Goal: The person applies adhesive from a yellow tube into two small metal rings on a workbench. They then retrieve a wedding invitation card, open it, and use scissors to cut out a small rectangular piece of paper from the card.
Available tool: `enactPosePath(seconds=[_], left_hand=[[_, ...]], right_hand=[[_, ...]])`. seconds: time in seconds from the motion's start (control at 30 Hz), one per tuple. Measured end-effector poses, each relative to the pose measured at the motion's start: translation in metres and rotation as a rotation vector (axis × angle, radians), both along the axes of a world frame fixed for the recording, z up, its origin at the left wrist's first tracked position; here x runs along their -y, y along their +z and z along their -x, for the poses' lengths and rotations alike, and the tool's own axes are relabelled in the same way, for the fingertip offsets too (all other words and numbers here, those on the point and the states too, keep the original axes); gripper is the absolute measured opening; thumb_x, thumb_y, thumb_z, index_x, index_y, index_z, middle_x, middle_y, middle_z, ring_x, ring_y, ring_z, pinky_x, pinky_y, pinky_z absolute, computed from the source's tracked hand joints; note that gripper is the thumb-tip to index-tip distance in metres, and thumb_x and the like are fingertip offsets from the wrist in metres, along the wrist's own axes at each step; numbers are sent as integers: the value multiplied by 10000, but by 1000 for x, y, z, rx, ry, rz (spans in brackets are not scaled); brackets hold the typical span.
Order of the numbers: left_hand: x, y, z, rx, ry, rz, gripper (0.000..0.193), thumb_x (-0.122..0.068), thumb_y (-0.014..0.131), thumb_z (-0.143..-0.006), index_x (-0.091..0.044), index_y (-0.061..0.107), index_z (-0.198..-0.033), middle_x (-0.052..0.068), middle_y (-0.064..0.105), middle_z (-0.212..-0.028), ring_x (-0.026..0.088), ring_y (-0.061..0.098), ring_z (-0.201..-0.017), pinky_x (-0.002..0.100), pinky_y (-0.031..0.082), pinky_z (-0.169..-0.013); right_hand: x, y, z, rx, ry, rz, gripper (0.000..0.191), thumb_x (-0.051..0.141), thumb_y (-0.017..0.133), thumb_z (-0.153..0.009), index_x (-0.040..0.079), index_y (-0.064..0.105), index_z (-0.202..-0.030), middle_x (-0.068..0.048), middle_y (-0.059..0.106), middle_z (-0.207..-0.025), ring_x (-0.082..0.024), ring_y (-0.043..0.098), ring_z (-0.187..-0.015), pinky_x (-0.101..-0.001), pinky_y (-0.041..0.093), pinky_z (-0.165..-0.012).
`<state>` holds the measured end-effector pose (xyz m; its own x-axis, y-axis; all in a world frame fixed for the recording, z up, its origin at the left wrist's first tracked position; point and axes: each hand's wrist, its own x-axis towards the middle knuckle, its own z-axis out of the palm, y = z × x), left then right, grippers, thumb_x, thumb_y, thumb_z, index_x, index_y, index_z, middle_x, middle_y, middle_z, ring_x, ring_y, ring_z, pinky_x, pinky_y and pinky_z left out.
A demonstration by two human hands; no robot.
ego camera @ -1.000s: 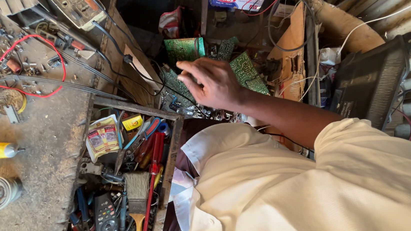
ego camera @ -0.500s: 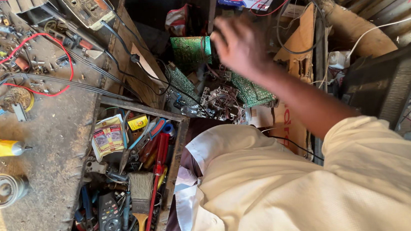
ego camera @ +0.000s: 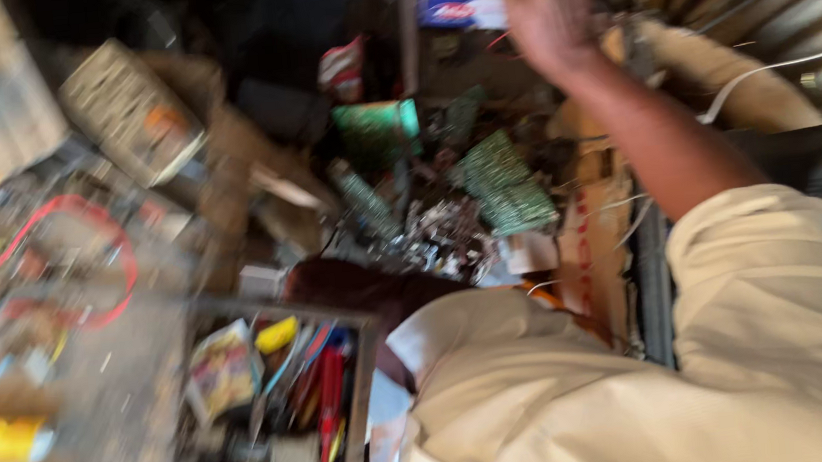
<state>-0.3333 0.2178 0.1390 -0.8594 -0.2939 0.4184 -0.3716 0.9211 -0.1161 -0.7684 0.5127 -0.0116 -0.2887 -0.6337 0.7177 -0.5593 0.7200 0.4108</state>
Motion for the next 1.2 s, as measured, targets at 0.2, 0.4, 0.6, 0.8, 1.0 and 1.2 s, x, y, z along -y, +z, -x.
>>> enactPosePath(seconds=[0.2,0.4,0.6,0.8,1.0,1.2], left_hand=[[-34,5,156,40,-122,-11,697,-429,864,-933,-16,617,-1437,168,633,-1352,371,591,-1160,506,489,-1000],[-57,19,238,29,-374,-52,721,-446,862,-934,-22,608,-1458,174,627,-1383,376,587,-1183,513,485,-1021],[-73,-101,422,-185,-589,-351,835,-526,858,-894,10,559,-1460,278,538,-1449,457,514,-1277,556,452,-1057],[-105,-109,538,-28,-445,-466,947,-673,841,-745,-207,495,-1494,290,397,-1542,599,323,-1398,671,317,-1082],[-109,-127,598,104,-440,-464,1292,-703,936,-553,-187,331,-1570,337,365,-1527,598,302,-1405,647,234,-1184],[-105,-128,624,63,-604,-520,1342,-622,977,-559,-78,294,-1578,298,515,-1450,558,439,-1356,575,315,-1174]], right_hand=[[-4,-4,69,21,103,-122,307,191,679,-933,27,691,-1192,-106,583,-1228,-285,513,-1092,-464,458,-935],[-25,-6,108,70,229,-170,262,161,704,-970,-18,693,-1161,-93,611,-1142,-256,534,-1017,-418,473,-871],[-30,-9,135,22,271,-158,232,100,723,-929,20,723,-1147,-77,630,-1123,-248,554,-969,-422,476,-801],[-31,-8,164,104,342,-134,213,74,735,-921,-2,730,-1120,-97,647,-1125,-249,574,-986,-416,490,-802],[-32,-9,185,109,389,-107,255,50,732,-855,-31,737,-1097,-102,654,-1054,-241,587,-930,-398,480,-730],[-31,-4,200,137,426,-109,178,34,742,-879,-41,725,-1039,-79,632,-975,-225,592,-878,-382,486,-715]])
